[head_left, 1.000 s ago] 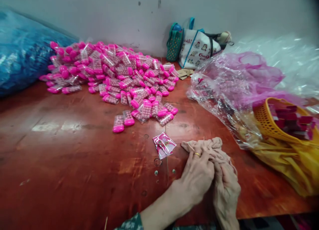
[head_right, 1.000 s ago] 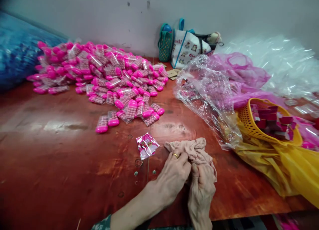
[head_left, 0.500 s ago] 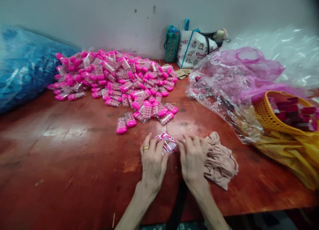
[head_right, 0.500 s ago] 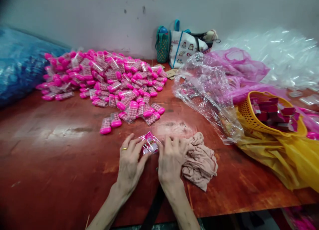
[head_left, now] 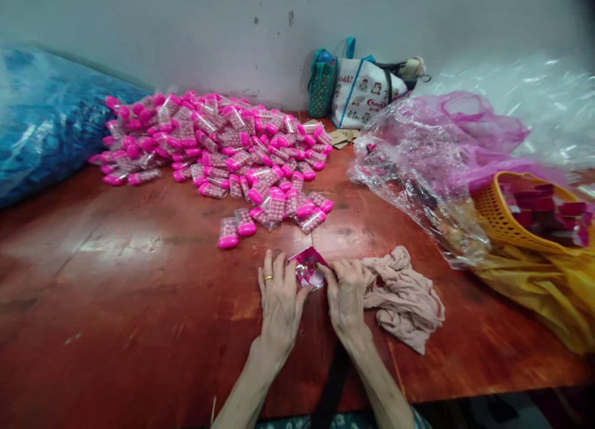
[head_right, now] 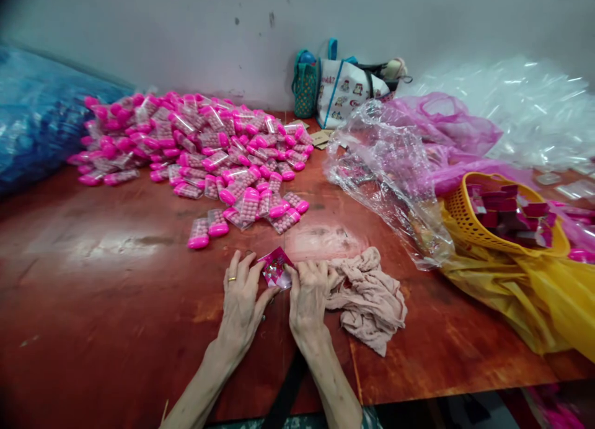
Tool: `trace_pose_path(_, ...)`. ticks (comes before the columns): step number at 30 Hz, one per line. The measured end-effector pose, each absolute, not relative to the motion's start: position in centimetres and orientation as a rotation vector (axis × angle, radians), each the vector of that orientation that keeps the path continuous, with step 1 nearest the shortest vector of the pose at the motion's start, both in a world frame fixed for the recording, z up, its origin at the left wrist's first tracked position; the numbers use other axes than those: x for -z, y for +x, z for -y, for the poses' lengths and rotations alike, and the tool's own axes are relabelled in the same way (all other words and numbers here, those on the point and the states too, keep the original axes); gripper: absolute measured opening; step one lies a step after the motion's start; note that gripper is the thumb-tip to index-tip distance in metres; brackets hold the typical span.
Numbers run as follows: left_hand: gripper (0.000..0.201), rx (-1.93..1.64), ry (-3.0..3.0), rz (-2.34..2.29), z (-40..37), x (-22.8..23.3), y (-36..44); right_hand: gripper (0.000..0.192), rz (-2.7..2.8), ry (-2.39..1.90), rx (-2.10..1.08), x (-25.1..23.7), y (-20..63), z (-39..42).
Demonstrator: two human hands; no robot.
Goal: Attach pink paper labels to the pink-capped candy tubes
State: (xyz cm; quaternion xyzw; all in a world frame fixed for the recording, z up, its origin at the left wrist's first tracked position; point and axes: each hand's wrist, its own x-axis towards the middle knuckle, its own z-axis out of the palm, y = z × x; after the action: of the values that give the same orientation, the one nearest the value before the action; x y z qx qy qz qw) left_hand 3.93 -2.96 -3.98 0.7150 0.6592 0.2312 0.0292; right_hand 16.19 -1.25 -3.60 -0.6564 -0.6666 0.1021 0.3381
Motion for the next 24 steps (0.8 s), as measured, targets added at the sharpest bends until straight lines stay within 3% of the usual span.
trace_pose_path(8,0.032,-0.558,2.233,-2.052,3.5,3.0,3.7,0.024,1.64,-1.625,-0.325,3.6,16.9,1.3)
trace_pose_path(12,0.035,-0.817,2.128,-1.907,3.3,2.5,2.5,0.025,1.535,-1.561,-0.389,2.6,17.1,1.7)
trace_pose_path(16,0.042,-1.221,1.624,-1.663,2.7,1.0,2.3,0.018,1.548,-1.477,-0.523,0.9,16.5,2.5)
trace_pose_path(20,0.016,-1.348,0.77,-1.251,2.1,-0.2,3.7,0.015,1.584,-1.422,-0.641,0.1,16.1,3.1)
trace_pose_path(24,0.008,-1.434,0.527,-1.197,2.0,-0.1,4.4,0.015,1.476,-1.396,-0.941,0.2,16.1,3.3)
